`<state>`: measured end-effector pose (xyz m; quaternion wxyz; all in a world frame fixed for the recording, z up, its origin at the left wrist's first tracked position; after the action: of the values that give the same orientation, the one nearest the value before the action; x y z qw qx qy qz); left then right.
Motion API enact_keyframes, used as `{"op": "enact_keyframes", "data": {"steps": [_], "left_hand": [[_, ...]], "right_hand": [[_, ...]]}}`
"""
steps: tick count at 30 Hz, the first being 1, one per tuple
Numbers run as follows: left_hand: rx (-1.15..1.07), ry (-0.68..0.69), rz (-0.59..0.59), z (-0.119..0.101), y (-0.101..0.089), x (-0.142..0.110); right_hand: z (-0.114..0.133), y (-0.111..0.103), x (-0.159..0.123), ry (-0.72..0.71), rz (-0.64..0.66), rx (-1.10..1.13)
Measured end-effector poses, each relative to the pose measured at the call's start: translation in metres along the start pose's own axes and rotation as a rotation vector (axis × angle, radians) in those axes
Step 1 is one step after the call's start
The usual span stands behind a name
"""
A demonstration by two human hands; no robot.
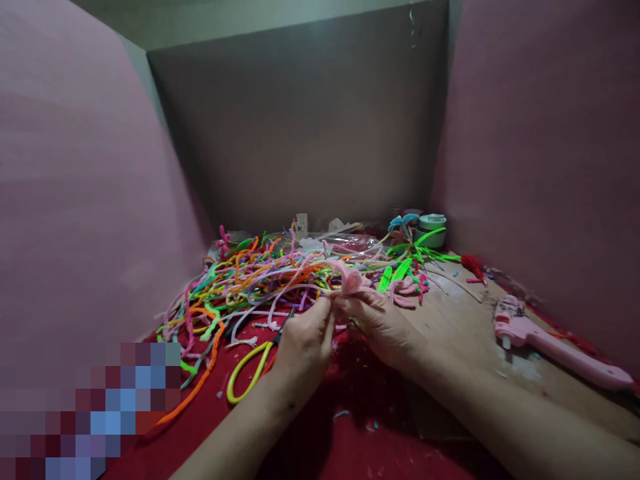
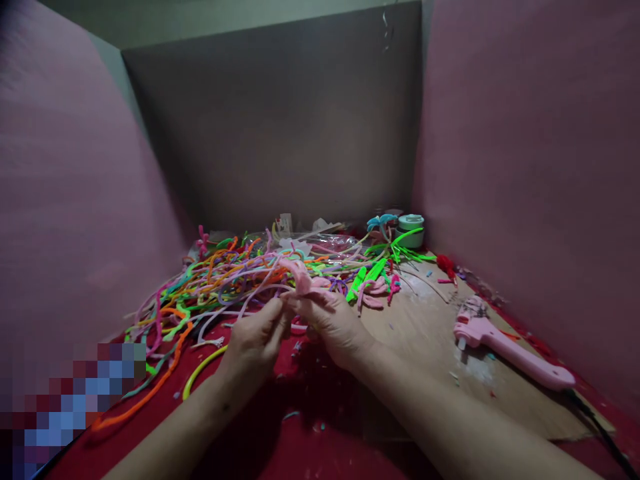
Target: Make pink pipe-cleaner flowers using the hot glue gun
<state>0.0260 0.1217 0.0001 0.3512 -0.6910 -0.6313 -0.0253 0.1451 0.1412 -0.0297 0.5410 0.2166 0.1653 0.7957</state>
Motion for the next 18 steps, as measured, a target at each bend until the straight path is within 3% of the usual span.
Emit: {"op": "enact_keyframes", "data": {"steps": [2, 6, 12, 15, 18], "left_hand": [[-0.095, -0.104, 0.063, 0.000, 0.000, 0.001], [-0.569, -0.380, 0.235, -0.004, 0.000, 0.002], [-1.141, -0.505, 0.448, 0.001, 0.008, -0.002], [-1.149, -0.524, 0.493, 0.003, 0.011, -0.003], [-0.728, -0.380, 0.338, 0.004, 0.007, 0.000]], "right_hand": [[0.003, 0.003, -0.002, 0.006, 0.021, -0.027], [0.004, 0.007, -0.003, 0.019, 0.087, -0.032], [0.003, 0.006, -0.001, 0.080, 0.140, 0.122], [0.003, 0.005, -0.002, 0.086, 0.156, 0.127], [0.003, 0.001, -0.001, 0.030, 0.056, 0.095]]}}
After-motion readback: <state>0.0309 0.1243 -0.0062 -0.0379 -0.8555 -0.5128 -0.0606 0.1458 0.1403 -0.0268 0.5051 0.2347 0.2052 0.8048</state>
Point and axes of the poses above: each hand's wrist, its own x-axis towards the middle knuckle, its own y-axis out of the palm, z = x × y, the point moved 3 cm from there along x, towards the middle knuckle, and after that the axes turned 3 degrees about y, right-handed, at the moved point
